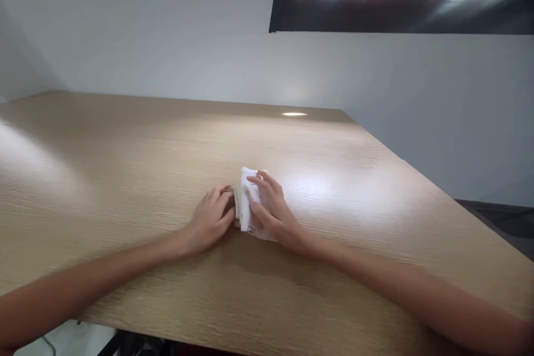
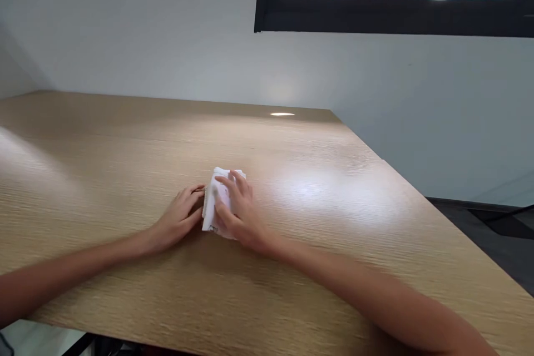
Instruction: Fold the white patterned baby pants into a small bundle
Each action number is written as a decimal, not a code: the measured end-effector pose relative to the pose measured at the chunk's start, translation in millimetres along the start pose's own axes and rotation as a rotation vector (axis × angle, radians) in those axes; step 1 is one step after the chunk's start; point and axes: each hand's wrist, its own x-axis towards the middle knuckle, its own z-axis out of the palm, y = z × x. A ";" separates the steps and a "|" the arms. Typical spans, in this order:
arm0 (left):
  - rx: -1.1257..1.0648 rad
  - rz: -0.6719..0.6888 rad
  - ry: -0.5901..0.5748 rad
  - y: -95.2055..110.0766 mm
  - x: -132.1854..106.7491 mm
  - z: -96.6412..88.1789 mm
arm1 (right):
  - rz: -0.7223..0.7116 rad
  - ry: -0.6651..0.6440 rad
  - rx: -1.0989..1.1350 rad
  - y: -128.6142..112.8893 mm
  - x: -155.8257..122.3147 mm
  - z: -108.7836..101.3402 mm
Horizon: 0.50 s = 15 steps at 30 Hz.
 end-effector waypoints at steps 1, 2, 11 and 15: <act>-0.069 0.053 -0.012 4.5 2.2 2.4 | -0.020 -0.020 -0.040 -4.8 -4.0 1.4; -0.134 0.099 -0.028 9.2 3.5 4.8 | -0.028 -0.026 -0.058 -8.6 -7.8 2.6; -0.457 0.192 -0.180 53.2 -4.6 23.1 | 0.054 -0.001 -0.021 -20.1 -50.1 -17.0; -0.505 0.333 -0.298 86.5 -12.1 43.0 | 0.225 0.029 -0.099 -30.5 -108.2 -57.3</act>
